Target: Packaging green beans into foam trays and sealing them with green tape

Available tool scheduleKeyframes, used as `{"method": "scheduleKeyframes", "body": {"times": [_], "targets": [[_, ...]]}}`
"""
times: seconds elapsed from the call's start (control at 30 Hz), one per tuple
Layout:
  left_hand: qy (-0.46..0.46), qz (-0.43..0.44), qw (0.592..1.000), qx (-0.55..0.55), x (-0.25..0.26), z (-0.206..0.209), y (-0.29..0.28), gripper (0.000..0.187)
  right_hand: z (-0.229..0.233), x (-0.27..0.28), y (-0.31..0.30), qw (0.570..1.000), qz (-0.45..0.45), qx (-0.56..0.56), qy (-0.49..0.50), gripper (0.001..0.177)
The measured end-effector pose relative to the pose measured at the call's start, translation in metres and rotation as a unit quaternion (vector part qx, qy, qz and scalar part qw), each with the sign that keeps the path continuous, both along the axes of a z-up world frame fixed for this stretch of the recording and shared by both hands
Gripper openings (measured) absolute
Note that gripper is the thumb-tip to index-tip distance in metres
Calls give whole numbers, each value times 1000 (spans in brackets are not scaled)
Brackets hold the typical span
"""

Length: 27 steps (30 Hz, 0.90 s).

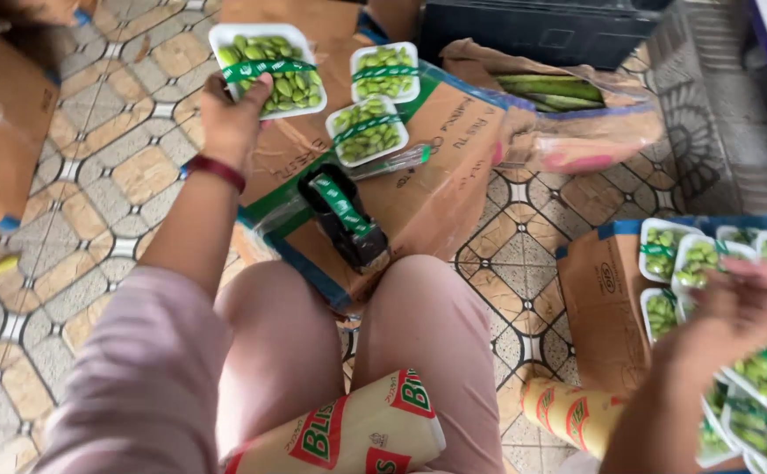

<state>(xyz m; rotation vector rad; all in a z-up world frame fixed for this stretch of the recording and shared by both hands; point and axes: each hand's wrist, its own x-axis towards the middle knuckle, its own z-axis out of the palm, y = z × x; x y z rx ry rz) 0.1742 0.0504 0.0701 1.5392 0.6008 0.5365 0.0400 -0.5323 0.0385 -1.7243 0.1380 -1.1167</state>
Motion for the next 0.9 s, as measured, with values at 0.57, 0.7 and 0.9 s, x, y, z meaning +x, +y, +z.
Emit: {"method": "scheduleKeyframes", "body": {"times": [0.57, 0.7, 0.9], "targets": [[190, -619, 758, 77, -190, 33, -251, 76, 25, -89, -28, 882, -21, 391, 263, 30], [151, -600, 782, 73, -172, -21, -210, 42, -164, -112, -300, 706, -326, -297, 554, 90], [162, -547, 814, -111, -171, -45, -176, 35, -125, -113, -310, 863, -361, 182, 303, 39]]}}
